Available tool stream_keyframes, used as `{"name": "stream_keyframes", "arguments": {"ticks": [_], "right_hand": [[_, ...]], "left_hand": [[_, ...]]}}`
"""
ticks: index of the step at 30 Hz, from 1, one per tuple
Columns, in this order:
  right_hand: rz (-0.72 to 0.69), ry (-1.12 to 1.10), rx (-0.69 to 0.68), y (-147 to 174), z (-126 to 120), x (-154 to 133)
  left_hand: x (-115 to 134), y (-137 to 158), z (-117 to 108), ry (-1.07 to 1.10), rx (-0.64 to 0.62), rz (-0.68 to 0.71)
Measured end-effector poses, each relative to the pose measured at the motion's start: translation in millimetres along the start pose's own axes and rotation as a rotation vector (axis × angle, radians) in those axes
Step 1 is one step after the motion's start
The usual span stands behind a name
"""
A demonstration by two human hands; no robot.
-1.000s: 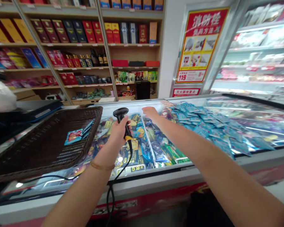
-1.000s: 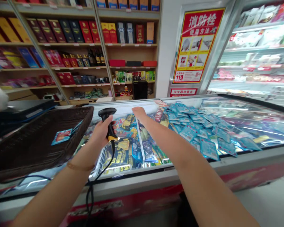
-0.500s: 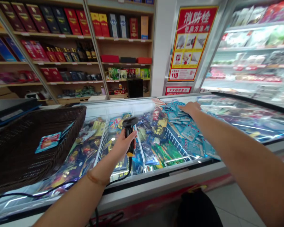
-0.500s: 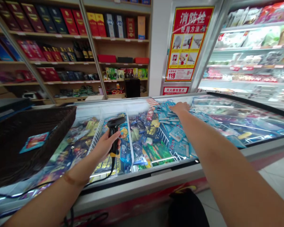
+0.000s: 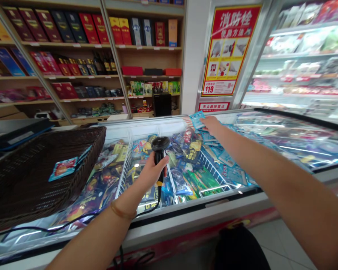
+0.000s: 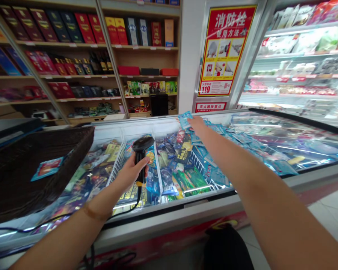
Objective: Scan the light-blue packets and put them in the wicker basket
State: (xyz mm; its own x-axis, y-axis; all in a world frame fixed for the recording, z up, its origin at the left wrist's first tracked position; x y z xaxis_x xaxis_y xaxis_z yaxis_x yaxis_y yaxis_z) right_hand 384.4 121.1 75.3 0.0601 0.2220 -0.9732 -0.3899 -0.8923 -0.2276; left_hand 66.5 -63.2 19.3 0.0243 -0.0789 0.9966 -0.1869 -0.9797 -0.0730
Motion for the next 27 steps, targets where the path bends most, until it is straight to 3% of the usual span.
{"name": "stream_keyframes", "arguments": {"ticks": [5, 8, 12, 17, 27], "right_hand": [[0.226, -0.274, -0.205, 71.7, 106.9, 21.6], [0.272, -0.373, -0.246, 111.3, 139.1, 31.4], [0.21, -0.349, -0.267, 129.4, 141.7, 33.5], [0.197, -0.356, -0.351, 127.1, 134.7, 28.9], [0.166, -0.379, -0.349, 128.1, 132.9, 16.0]], "left_hand": [[-6.9, -2.6, 0.3, 0.026, 0.012, 0.02], [-10.9, -4.5, -0.8, 0.029, 0.018, 0.022], [-9.3, -4.0, -1.1, 0.026, 0.03, 0.024], [-6.3, -0.2, 5.8, -0.005, -0.004, 0.012], [-1.7, 2.7, 11.2, -0.051, -0.05, 0.013]]}}
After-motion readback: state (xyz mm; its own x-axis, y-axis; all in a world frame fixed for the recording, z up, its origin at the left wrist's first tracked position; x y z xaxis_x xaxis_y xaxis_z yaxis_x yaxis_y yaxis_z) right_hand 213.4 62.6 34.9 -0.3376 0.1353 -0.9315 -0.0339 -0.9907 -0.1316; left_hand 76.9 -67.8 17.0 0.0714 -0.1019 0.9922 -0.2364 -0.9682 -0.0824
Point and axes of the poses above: each hand's wrist, its own y-axis away from the middle knuckle, its own z-axis out of the palm, x = y × z, the point moved 9 cm from there along -y, towards the middle knuckle, and after that the axes turned 2 degrees about -y, right-handed, at the moved point
